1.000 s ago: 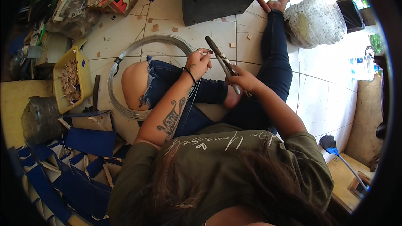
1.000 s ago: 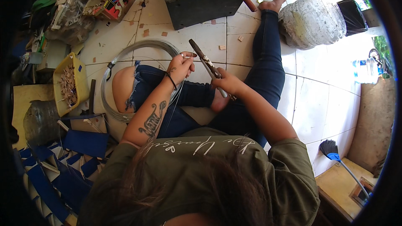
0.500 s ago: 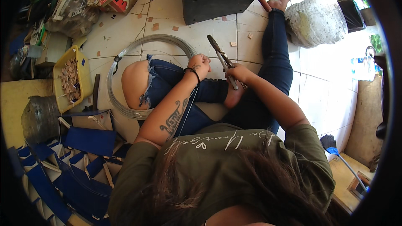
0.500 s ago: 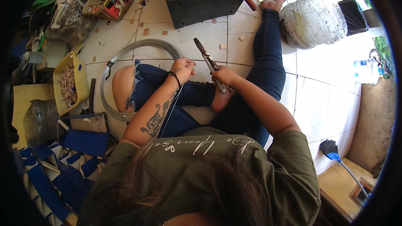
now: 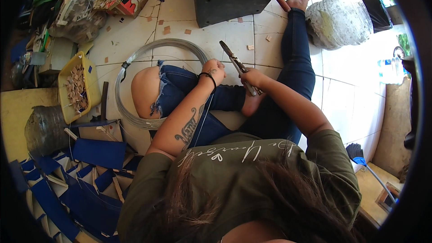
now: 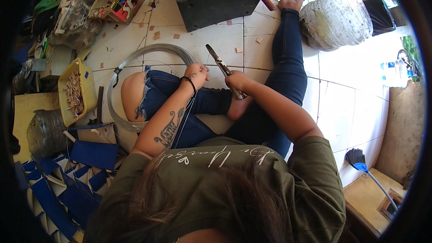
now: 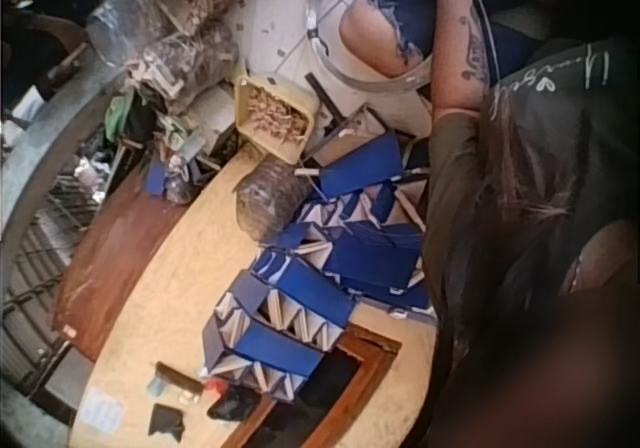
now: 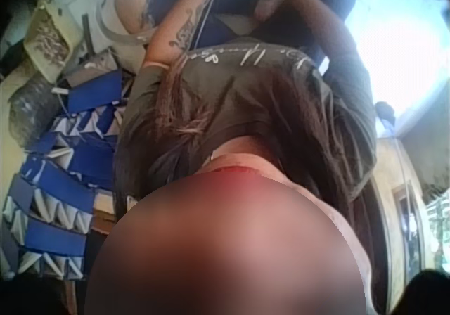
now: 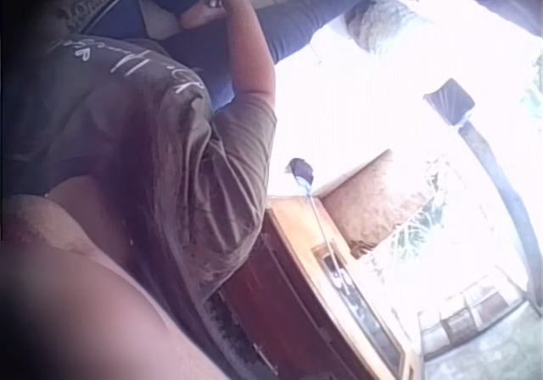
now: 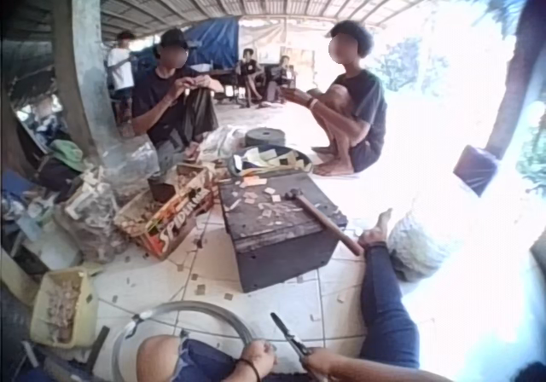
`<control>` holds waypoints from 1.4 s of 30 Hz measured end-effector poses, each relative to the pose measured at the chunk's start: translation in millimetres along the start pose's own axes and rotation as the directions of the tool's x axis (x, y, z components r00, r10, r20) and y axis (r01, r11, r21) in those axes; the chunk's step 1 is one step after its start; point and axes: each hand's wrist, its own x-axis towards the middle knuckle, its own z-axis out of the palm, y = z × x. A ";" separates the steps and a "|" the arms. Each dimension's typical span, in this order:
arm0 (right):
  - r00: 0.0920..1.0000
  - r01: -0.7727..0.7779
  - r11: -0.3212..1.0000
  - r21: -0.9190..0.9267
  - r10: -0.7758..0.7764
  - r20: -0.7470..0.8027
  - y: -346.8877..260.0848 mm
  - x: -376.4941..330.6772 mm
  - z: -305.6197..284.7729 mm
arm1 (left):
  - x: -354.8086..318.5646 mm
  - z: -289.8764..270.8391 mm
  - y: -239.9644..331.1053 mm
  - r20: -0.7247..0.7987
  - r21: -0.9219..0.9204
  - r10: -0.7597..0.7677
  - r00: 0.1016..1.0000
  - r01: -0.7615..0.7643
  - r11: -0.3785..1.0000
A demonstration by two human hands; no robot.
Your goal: The person sits on the floor and repeatedly cuts short lengths of metal wire from a coil using pliers. They hold the wire with one hand and use the pliers with the other to snip segments, which fall onto the floor.
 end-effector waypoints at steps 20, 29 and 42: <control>0.985 0.123 0.989 0.081 -0.132 0.116 -25.6 -23.9 -16.4 | 7.9 2.3 -9.6 -0.021 -0.219 0.025 0.999 -0.029 0.975; 0.936 0.176 0.966 0.191 -0.224 0.271 -15.6 -42.3 -36.6 | 2.3 -5.7 4.1 -0.074 -0.548 0.079 0.994 -0.107 0.830; 0.901 0.350 0.936 -0.035 -0.326 0.285 -36.8 -65.9 -30.5 | 2.0 -6.0 0.5 -0.096 -0.332 0.180 0.979 -0.202 0.921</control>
